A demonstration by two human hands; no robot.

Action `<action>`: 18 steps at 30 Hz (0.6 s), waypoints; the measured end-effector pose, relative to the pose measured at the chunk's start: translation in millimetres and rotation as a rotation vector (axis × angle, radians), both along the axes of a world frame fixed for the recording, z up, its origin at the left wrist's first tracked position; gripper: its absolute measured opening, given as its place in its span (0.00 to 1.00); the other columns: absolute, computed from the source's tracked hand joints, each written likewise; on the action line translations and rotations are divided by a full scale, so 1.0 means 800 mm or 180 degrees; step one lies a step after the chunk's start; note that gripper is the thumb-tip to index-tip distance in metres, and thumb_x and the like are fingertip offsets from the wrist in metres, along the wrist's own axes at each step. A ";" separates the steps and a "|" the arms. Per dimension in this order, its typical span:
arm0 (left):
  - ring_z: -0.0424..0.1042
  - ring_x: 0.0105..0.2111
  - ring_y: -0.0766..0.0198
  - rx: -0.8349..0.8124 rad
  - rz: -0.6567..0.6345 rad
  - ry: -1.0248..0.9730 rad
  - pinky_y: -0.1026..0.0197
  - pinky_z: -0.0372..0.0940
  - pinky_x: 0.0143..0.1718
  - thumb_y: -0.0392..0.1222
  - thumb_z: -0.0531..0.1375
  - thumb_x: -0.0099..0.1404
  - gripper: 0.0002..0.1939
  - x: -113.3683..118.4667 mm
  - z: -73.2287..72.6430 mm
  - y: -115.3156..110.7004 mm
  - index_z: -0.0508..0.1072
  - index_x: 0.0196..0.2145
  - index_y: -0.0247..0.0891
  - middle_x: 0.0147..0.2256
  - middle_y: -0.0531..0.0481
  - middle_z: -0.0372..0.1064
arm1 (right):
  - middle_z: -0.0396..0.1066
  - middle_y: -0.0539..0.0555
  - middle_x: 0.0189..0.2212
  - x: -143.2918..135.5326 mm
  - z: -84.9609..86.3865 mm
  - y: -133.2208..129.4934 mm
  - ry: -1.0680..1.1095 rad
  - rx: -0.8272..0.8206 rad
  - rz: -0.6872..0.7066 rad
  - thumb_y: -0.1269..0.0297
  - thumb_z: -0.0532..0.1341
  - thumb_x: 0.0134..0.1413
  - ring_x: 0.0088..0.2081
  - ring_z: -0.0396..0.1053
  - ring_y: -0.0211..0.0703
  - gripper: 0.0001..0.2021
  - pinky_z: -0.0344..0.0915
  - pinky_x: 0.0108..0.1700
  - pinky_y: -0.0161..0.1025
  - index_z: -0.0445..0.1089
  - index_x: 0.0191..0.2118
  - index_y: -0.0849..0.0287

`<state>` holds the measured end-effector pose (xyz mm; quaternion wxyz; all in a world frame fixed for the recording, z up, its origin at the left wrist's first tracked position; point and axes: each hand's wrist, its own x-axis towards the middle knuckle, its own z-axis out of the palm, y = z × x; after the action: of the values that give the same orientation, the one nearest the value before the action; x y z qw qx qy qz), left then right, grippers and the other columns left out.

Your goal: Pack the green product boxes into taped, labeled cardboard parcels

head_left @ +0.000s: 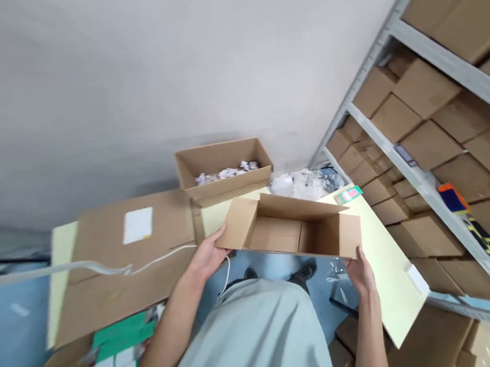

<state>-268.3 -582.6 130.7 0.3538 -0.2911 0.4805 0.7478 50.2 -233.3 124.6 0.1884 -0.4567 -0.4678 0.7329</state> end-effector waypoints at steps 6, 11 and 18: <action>0.84 0.55 0.51 -0.0350 0.1145 0.0188 0.53 0.81 0.54 0.39 0.63 0.76 0.13 0.028 -0.009 -0.148 0.82 0.54 0.34 0.54 0.36 0.84 | 0.82 0.57 0.60 -0.193 -0.007 -0.025 -0.0098 -0.0034 0.0986 0.33 0.73 0.52 0.63 0.79 0.60 0.34 0.78 0.64 0.58 0.79 0.57 0.51; 0.82 0.59 0.51 -0.0314 0.1664 0.0370 0.51 0.80 0.57 0.38 0.61 0.76 0.15 0.034 -0.003 -0.175 0.82 0.56 0.35 0.56 0.38 0.83 | 0.79 0.55 0.64 -0.292 -0.010 -0.046 -0.0180 0.0020 0.1407 0.35 0.71 0.55 0.67 0.75 0.55 0.31 0.76 0.66 0.55 0.78 0.57 0.49; 0.79 0.62 0.52 -0.0529 0.1655 0.0224 0.55 0.78 0.57 0.37 0.61 0.75 0.13 -0.022 -0.024 -0.162 0.84 0.51 0.33 0.54 0.37 0.84 | 0.82 0.58 0.60 -0.353 -0.009 -0.044 -0.0324 0.0068 0.1726 0.36 0.73 0.54 0.66 0.76 0.58 0.33 0.74 0.67 0.56 0.79 0.58 0.53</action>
<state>-285.8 -712.1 111.5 0.1079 -0.4066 0.4613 0.7812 -232.0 -268.1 117.1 -0.0336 -0.3491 -0.5895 0.7277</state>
